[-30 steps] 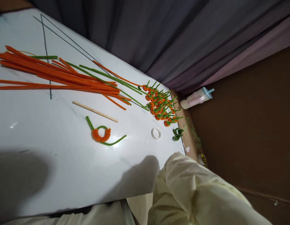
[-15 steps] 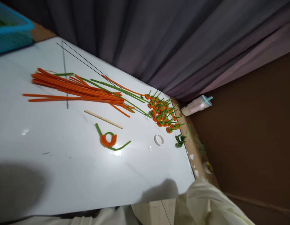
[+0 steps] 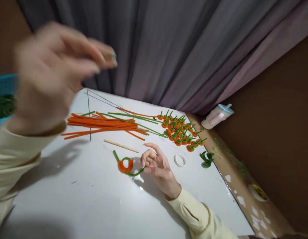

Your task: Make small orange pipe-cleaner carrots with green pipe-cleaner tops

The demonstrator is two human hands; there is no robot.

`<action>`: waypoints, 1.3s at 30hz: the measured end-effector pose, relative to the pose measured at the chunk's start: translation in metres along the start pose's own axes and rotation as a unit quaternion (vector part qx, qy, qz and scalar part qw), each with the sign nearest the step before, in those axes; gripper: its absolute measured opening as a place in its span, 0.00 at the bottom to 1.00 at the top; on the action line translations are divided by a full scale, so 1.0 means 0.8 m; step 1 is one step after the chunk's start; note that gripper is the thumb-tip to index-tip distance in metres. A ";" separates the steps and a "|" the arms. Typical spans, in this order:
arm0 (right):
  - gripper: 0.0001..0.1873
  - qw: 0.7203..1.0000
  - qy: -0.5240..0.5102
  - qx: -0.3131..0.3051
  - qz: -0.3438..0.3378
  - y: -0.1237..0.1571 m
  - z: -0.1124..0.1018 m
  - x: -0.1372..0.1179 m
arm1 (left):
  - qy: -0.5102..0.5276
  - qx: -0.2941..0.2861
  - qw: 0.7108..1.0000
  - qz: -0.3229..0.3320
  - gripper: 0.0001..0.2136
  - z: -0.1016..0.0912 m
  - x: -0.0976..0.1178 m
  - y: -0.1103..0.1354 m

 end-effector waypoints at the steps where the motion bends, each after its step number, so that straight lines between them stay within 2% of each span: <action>1: 0.30 1.000 -0.006 -0.005 -0.004 0.000 -0.002 0.000 | 0.005 0.033 0.999 -0.018 0.17 0.005 0.005 0.000; 2: 0.29 1.000 -0.005 -0.010 -0.012 0.001 -0.004 0.000 | 0.007 0.045 0.999 -0.030 0.14 0.016 0.010 0.007; 3: 0.27 1.000 0.005 -0.014 -0.024 0.001 -0.008 -0.001 | 0.004 0.026 0.999 -0.024 0.13 0.034 0.016 0.018; 4: 0.24 0.999 0.029 -0.021 -0.036 0.001 -0.011 -0.001 | -0.004 -0.031 0.999 0.006 0.11 0.057 0.023 0.033; 5: 0.19 0.996 0.065 -0.031 -0.050 0.000 -0.013 -0.002 | -0.025 -0.115 0.992 0.049 0.10 0.082 0.030 0.051; 7: 0.09 0.982 0.164 -0.062 -0.070 -0.001 -0.015 -0.002 | -0.032 -0.246 0.958 0.146 0.08 0.121 0.040 0.092; 9: 0.06 0.954 0.268 -0.108 -0.081 -0.002 -0.010 0.002 | -0.023 -0.306 0.941 0.143 0.12 0.141 0.035 0.118; 11: 0.08 0.912 0.366 -0.155 -0.100 -0.001 -0.002 0.006 | -0.010 -0.316 0.943 0.105 0.13 0.147 0.029 0.127; 13: 0.10 0.861 0.456 -0.190 -0.125 0.002 0.007 0.013 | -0.006 -0.311 0.948 0.073 0.11 0.150 0.026 0.128; 15: 0.08 0.819 0.517 -0.205 -0.145 0.005 0.013 0.019 | 0.003 -0.307 0.951 0.042 0.09 0.152 0.025 0.127; 18: 0.04 0.789 0.557 -0.203 -0.160 0.007 0.013 0.025 | 0.030 -0.295 0.955 -0.031 0.10 0.154 0.018 0.129; 20: 0.05 0.796 0.555 -0.175 -0.168 0.006 0.007 0.023 | 0.049 -0.278 0.956 -0.081 0.12 0.152 0.011 0.130; 22: 0.06 0.821 0.529 -0.124 -0.175 0.004 -0.001 0.017 | 0.074 -0.264 0.954 -0.121 0.16 0.149 0.005 0.131; 24: 0.08 0.851 0.491 -0.076 -0.169 0.002 -0.009 0.011 | 0.107 -0.246 0.952 -0.147 0.16 0.145 0.001 0.130; 29: 0.10 0.917 0.389 -0.027 -0.089 0.001 -0.015 0.007 | 0.140 -0.165 0.953 -0.212 0.12 0.134 -0.013 0.124; 32: 0.13 0.950 0.307 -0.001 -0.049 -0.002 -0.019 0.007 | 0.142 -0.169 0.940 -0.260 0.11 0.136 -0.022 0.127; 35: 0.15 0.981 0.191 0.029 -0.007 -0.005 -0.027 0.011 | 0.134 -0.194 0.940 -0.247 0.10 0.142 -0.020 0.129; 39: 0.14 0.997 0.066 0.027 0.038 -0.010 -0.035 0.019 | 0.143 -0.213 0.945 -0.205 0.09 0.148 -0.011 0.130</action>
Point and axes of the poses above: each hand's wrist, its own y-axis away from the middle knuckle, its own z-axis out of the palm, x = y × z, the point moved 5 cm from there along -y, towards the middle knuckle, and after that the axes turned 1 degree about -z, right-handed, at the moved point
